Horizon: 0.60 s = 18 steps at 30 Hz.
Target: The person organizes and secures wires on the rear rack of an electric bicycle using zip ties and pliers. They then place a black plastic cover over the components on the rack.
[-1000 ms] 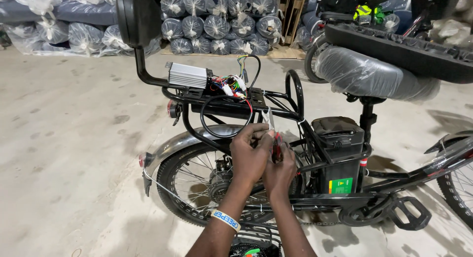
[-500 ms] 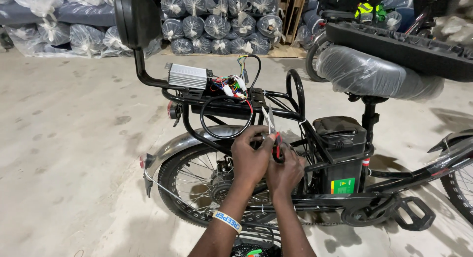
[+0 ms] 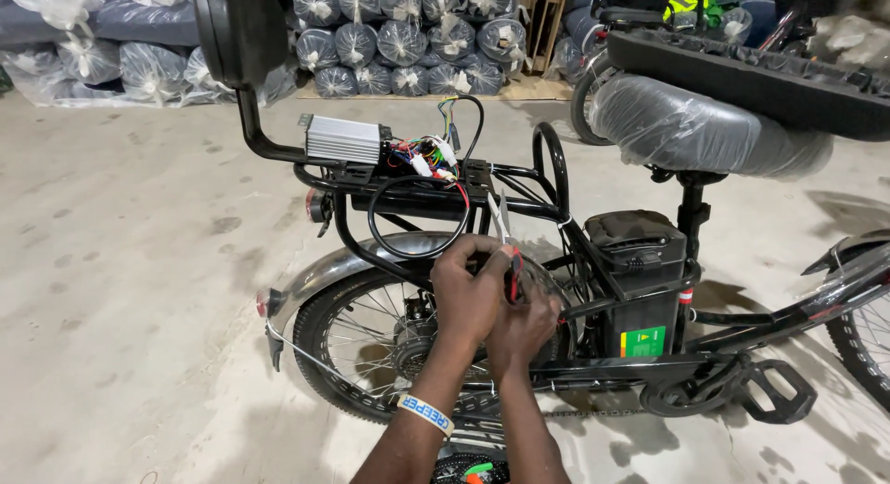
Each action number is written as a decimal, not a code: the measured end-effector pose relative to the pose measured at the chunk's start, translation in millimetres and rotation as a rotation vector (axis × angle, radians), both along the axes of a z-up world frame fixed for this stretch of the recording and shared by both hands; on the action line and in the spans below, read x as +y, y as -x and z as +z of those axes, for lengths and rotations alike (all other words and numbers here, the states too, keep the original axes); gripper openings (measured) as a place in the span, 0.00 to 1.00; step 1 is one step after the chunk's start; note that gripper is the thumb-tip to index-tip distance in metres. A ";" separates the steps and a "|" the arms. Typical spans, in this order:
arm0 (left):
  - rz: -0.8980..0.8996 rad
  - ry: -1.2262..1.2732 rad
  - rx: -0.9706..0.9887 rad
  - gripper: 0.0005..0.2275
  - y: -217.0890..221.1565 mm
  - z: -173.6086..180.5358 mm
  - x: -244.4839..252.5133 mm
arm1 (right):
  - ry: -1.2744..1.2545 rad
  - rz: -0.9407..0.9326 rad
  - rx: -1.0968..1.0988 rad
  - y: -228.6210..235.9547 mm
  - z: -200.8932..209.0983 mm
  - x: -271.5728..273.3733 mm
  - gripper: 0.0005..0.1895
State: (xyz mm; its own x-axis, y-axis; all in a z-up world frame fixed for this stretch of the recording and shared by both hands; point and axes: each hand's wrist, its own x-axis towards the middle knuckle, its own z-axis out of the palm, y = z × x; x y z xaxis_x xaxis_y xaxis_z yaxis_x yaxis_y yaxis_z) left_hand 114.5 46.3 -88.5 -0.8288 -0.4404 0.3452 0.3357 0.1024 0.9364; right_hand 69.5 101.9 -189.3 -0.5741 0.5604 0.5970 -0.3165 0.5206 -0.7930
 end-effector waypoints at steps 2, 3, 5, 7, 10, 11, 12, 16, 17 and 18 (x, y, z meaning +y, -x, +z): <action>-0.008 -0.007 -0.004 0.01 0.5 -4.6 -0.9 | 0.042 -0.018 -0.062 0.3 -5.0 -2.8 0.08; -0.010 -0.006 -0.004 0.01 0.1 -2.4 -0.7 | 0.043 -0.019 -0.062 -1.6 -5.9 -2.8 0.08; -0.026 0.013 -0.021 0.02 -2.4 0.9 0.9 | 0.115 0.108 -0.130 -7.6 -8.6 -1.6 0.06; -0.032 0.050 -0.074 0.03 -9.0 4.8 0.5 | 0.107 0.104 -0.172 -8.4 -23.8 2.9 0.08; -0.074 0.237 -0.276 0.04 -16.1 12.9 -7.2 | 0.133 0.170 -0.252 -27.4 -46.5 16.5 0.15; -0.119 0.383 -0.434 0.06 -18.9 14.8 -9.8 | 0.160 0.235 -0.299 -37.9 -55.3 23.9 0.20; -0.117 0.383 -0.432 0.06 -18.2 10.0 -12.3 | 0.160 0.236 -0.297 -47.2 -70.4 29.2 0.20; -0.235 0.892 -0.525 0.01 -18.8 -5.2 -13.0 | 0.116 0.357 -0.530 -80.7 -145.4 62.6 0.16; -0.320 0.998 -0.648 0.05 -20.1 -7.6 -11.8 | -0.005 0.346 -0.620 -88.4 -167.7 72.8 0.15; -0.325 0.999 -0.646 0.05 -21.1 -7.0 -11.1 | -0.005 0.341 -0.621 -95.7 -179.8 78.2 0.15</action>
